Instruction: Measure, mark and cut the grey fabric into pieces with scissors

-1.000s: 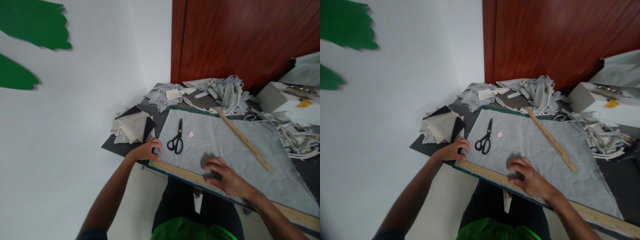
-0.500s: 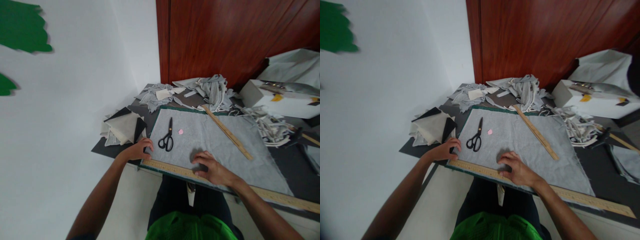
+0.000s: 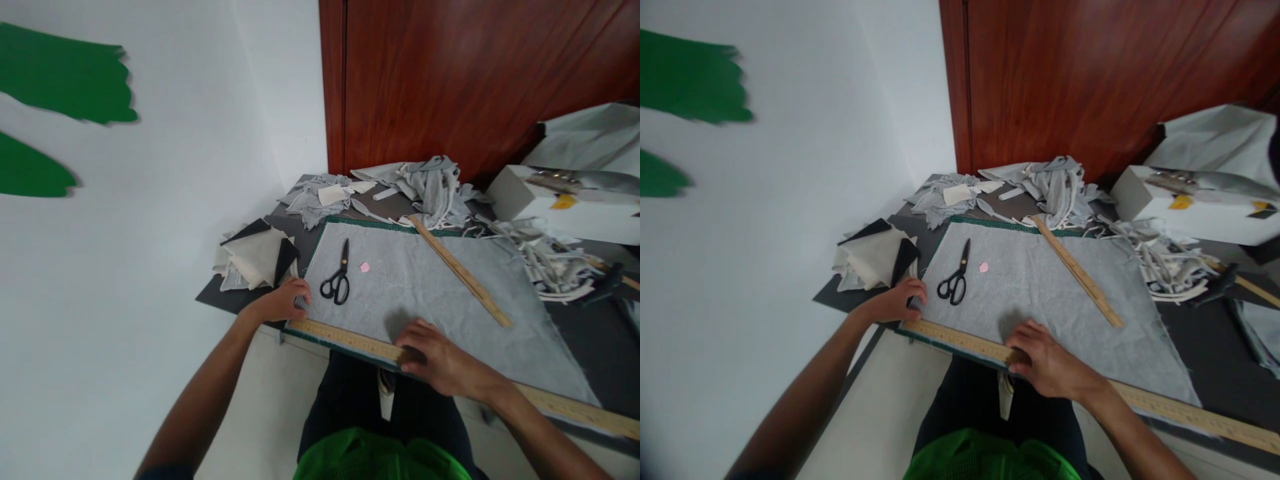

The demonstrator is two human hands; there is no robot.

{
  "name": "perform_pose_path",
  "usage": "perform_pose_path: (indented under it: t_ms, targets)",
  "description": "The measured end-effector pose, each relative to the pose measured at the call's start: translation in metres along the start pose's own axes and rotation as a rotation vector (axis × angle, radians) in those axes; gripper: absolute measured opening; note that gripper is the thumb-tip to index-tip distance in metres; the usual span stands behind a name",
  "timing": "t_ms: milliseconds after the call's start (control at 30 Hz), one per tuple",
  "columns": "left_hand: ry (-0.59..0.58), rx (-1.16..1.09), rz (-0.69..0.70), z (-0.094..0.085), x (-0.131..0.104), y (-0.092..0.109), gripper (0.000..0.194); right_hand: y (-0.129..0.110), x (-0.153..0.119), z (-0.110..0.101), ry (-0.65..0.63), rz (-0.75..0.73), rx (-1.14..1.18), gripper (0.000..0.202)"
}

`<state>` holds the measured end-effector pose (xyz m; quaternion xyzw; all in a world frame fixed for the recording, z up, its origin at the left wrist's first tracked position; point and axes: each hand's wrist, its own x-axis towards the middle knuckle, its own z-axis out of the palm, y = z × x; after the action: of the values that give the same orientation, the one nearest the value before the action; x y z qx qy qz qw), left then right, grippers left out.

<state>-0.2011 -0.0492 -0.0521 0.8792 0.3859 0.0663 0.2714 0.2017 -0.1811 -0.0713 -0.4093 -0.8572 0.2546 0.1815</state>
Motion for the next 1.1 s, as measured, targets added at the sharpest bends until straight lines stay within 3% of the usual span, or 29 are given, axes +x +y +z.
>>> perform_pose_path:
  t_ms: [300, 600, 800, 967, 1100]
  targets:
    - [-0.008, -0.004, 0.013, 0.001, -0.001, 0.001, 0.023, 0.001, -0.008, 0.010, 0.042, 0.028, 0.029, 0.011]
    - [0.031, -0.033, 0.058, -0.005, 0.001, 0.007, 0.009, 0.006, -0.010, 0.002, 0.032, 0.091, 0.044, 0.014]
    - [0.094, -0.075, 0.017, -0.010, 0.002, 0.017, 0.025, 0.012, -0.008, -0.011, 0.150, 0.080, 0.002, 0.020]
    - [0.144, -0.125, -0.060, -0.006, 0.007, 0.016, 0.022, 0.016, 0.002, -0.018, 0.282, 0.063, -0.038, 0.017]
    - [0.156, -0.129, -0.039, -0.001, 0.014, 0.013, 0.021, 0.024, 0.007, -0.025, 0.274, 0.073, -0.058, 0.018]
